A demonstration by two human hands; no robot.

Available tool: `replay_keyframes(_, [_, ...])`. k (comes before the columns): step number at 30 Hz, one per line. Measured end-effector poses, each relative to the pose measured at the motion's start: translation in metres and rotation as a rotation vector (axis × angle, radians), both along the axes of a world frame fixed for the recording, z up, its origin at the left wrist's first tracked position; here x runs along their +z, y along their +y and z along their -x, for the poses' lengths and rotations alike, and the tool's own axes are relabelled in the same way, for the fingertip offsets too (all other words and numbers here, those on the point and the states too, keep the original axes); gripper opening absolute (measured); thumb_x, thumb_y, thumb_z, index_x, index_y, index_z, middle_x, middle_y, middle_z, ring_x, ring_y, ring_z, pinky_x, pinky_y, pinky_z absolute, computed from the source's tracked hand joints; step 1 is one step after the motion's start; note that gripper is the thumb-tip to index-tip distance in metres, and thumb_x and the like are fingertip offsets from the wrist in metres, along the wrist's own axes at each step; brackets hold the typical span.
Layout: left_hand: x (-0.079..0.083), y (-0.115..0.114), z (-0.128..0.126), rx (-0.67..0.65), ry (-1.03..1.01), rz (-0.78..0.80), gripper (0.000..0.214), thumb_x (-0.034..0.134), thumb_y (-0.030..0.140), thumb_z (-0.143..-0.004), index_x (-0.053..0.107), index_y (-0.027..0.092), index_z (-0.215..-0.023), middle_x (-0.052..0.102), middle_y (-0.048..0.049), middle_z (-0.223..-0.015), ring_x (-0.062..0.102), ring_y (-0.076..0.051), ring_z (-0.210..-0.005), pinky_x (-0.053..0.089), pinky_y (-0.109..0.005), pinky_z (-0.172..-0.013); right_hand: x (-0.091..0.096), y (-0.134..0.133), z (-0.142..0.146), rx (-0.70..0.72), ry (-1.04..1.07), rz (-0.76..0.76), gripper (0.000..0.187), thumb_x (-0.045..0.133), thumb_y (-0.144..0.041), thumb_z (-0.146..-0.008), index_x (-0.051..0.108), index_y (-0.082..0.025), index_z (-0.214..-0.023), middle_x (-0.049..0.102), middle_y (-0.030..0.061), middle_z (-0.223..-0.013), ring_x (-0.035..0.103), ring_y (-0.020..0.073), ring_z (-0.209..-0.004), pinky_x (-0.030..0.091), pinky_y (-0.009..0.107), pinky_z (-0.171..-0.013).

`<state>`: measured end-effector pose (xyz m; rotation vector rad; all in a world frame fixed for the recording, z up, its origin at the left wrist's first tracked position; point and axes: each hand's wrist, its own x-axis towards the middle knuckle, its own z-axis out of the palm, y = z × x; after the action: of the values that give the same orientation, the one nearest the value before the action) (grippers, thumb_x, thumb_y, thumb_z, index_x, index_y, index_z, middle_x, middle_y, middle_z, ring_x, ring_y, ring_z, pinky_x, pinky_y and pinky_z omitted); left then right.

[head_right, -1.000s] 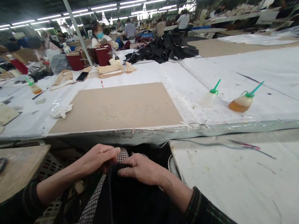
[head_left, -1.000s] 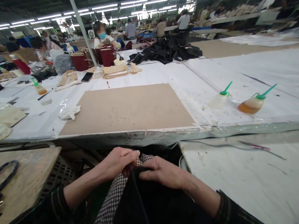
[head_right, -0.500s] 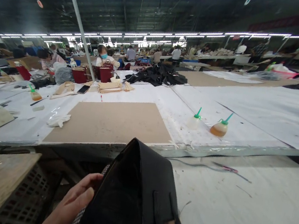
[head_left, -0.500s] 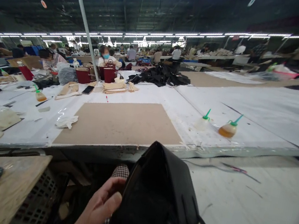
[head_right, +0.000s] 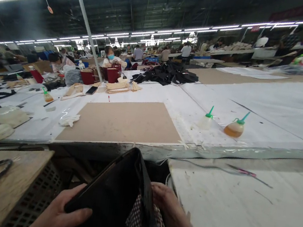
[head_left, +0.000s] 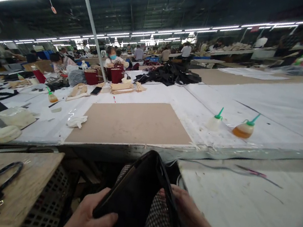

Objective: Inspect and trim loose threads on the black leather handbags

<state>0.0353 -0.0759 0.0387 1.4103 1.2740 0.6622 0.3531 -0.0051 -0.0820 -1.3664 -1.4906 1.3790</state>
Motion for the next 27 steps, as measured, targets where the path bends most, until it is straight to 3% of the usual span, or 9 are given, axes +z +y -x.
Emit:
replay_keyframes(2, [-0.001,0.001,0.006,-0.038,0.033,0.068,0.015,0.063,0.027,-0.074,0.063,0.014,-0.082,0.050,0.0016,-0.072,0.042,-0.013,-0.065,0.033,-0.022,-0.056,0.003,0.006,-0.010,-0.149,0.042,0.040,0.041,0.055,-0.053,-0.092,0.069,-0.017,-0.106,0.074,0.0155,-0.100,0.069,0.0325,-0.094,0.057,0.046,-0.078])
replay_keyframes(4, [-0.003,0.001,0.006,-0.059,0.023,0.141,0.015,0.062,0.024,-0.071,0.064,0.014,-0.083,0.048,0.0023,-0.071,0.040,-0.013,-0.065,0.032,-0.022,-0.055,0.022,0.013,-0.013,-0.205,0.061,-0.056,0.044,0.062,-0.053,-0.087,0.068,-0.018,-0.112,0.072,0.0153,-0.109,0.065,0.0329,-0.106,0.052,0.049,-0.091])
replay_keyframes(6, [-0.004,0.000,0.004,-0.059,-0.009,0.183,0.018,0.062,0.024,-0.071,0.065,0.015,-0.085,0.050,0.0020,-0.071,0.042,-0.013,-0.066,0.033,-0.022,-0.057,0.051,0.020,-0.002,-0.012,0.051,-0.248,0.034,0.064,-0.048,-0.088,0.071,-0.022,-0.109,0.068,0.0117,-0.119,0.059,0.0297,-0.116,0.044,0.047,-0.104])
replay_keyframes(8, [-0.003,0.000,0.002,-0.039,-0.029,0.201,0.021,0.062,0.026,-0.071,0.067,0.015,-0.088,0.052,0.0014,-0.073,0.043,-0.014,-0.068,0.035,-0.022,-0.059,0.079,0.027,0.020,0.239,0.052,-0.410,0.025,0.065,-0.043,-0.089,0.072,-0.024,-0.104,0.064,0.0090,-0.125,0.056,0.0265,-0.120,0.043,0.043,-0.106])
replay_keyframes(11, [-0.003,0.001,0.004,-0.021,-0.033,0.216,0.021,0.064,0.025,-0.070,0.067,0.015,-0.089,0.054,0.0010,-0.075,0.044,-0.015,-0.069,0.035,-0.022,-0.061,0.102,0.039,0.059,0.537,-0.070,-0.548,0.020,0.070,-0.038,-0.087,0.072,-0.025,-0.103,0.060,0.0068,-0.129,0.053,0.0236,-0.122,0.041,0.040,-0.107])
replay_keyframes(14, [-0.009,0.000,0.014,-0.003,-0.021,0.224,0.020,0.062,0.020,-0.071,0.068,0.014,-0.090,0.053,0.0019,-0.075,0.042,-0.013,-0.068,0.033,-0.021,-0.059,0.101,0.053,0.087,0.683,-0.149,-0.565,0.016,0.070,-0.033,-0.087,0.071,-0.022,-0.099,0.063,0.0049,-0.119,0.058,0.0201,-0.110,0.044,0.034,-0.099])
replay_keyframes(18, [-0.022,-0.006,0.031,0.057,0.068,0.161,0.020,0.065,0.022,-0.075,0.069,0.017,-0.094,0.059,0.0005,-0.082,0.050,-0.015,-0.075,0.039,-0.022,-0.065,0.089,0.067,0.106,0.764,-0.200,-0.462,0.016,0.063,-0.033,-0.093,0.069,-0.020,-0.086,0.067,0.0018,-0.095,0.062,0.0169,-0.088,0.046,0.027,-0.082])
replay_keyframes(22, [-0.030,-0.011,0.039,0.258,0.127,0.069,0.031,0.067,0.035,-0.081,0.068,0.023,-0.109,0.066,-0.0028,-0.099,0.058,-0.021,-0.093,0.043,-0.026,-0.083,0.078,0.071,0.119,0.695,-0.252,-0.370,0.020,0.062,-0.036,-0.092,0.068,-0.020,-0.081,0.069,0.0015,-0.090,0.062,0.0172,-0.081,0.045,0.026,-0.077])
replay_keyframes(27, [-0.044,-0.012,0.040,0.438,0.062,0.122,0.035,0.059,0.050,-0.087,0.069,0.019,-0.099,0.064,-0.0025,-0.083,0.056,-0.017,-0.075,0.043,-0.023,-0.066,0.070,0.070,0.132,0.590,-0.365,-0.353,0.017,0.066,-0.034,-0.088,0.069,-0.021,-0.077,0.072,0.0022,-0.088,0.063,0.0193,-0.081,0.045,0.028,-0.077])
